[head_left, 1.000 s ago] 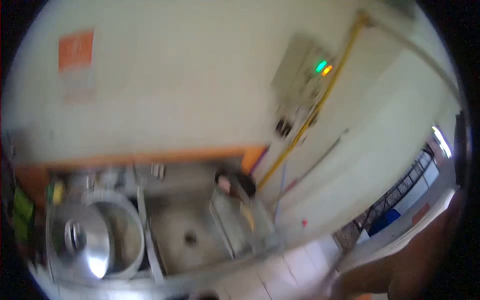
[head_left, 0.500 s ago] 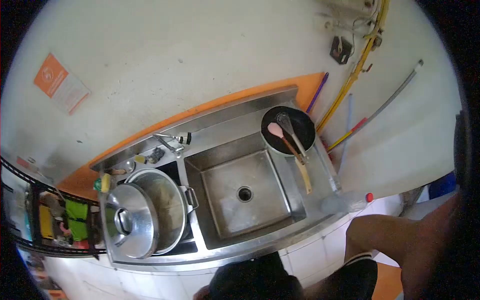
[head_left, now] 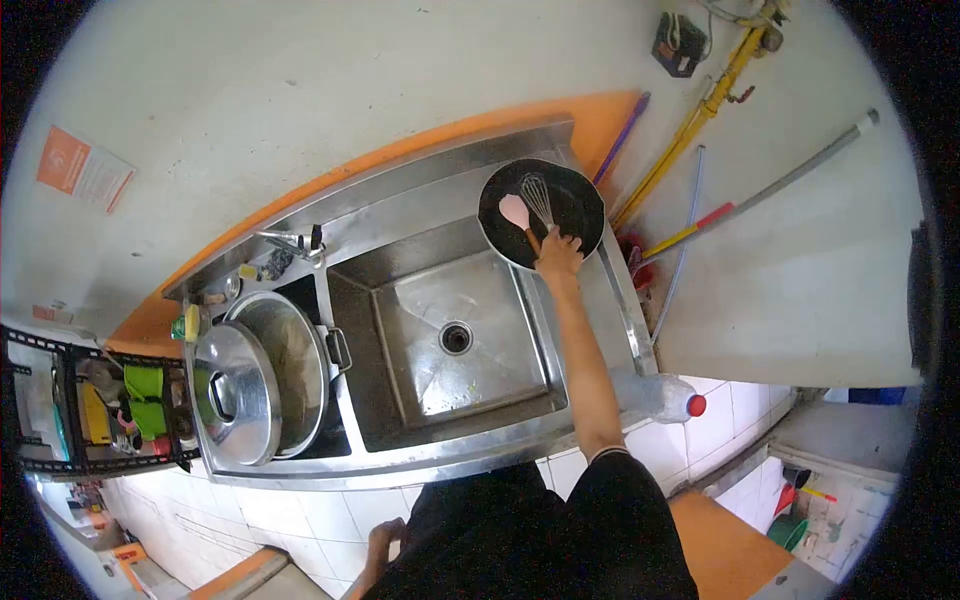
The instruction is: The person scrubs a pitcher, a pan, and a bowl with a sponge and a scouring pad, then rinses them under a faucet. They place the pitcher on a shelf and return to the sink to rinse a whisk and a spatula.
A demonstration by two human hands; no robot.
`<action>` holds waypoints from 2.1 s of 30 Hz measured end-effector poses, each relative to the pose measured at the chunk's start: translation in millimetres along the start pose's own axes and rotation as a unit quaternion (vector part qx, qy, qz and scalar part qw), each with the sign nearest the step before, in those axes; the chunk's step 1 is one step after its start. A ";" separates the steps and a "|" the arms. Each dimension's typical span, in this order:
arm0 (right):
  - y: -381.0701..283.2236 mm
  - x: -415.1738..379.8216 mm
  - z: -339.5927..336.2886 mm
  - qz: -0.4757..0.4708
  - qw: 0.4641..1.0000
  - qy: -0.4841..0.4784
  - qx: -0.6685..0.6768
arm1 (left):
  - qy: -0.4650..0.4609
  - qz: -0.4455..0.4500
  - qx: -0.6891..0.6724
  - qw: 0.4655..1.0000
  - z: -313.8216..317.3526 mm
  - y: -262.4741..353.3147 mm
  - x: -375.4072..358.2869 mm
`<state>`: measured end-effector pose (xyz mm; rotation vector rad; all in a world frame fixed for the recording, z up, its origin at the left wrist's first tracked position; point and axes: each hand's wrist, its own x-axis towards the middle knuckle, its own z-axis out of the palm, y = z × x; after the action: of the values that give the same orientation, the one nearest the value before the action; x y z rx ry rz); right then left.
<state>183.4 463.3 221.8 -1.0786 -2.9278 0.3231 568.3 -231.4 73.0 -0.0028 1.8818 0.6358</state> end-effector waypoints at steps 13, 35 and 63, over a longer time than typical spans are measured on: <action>27.3 32.3 -18.6 0.090 0.914 -0.229 0.322 | 0.127 0.015 0.058 0.990 -80.3 336.3 -34.4; -131.1 -160.4 17.4 -0.388 0.762 -0.505 0.122 | 0.011 0.181 -0.655 0.734 -187.6 405.2 121.1; -224.2 -18.6 116.3 -0.098 0.767 -0.001 0.634 | -0.117 0.204 -0.562 0.793 -243.5 391.2 312.1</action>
<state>45.1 262.8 152.7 -0.4696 -1.8840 1.8467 116.1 90.4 31.6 -0.2811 1.0168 1.8864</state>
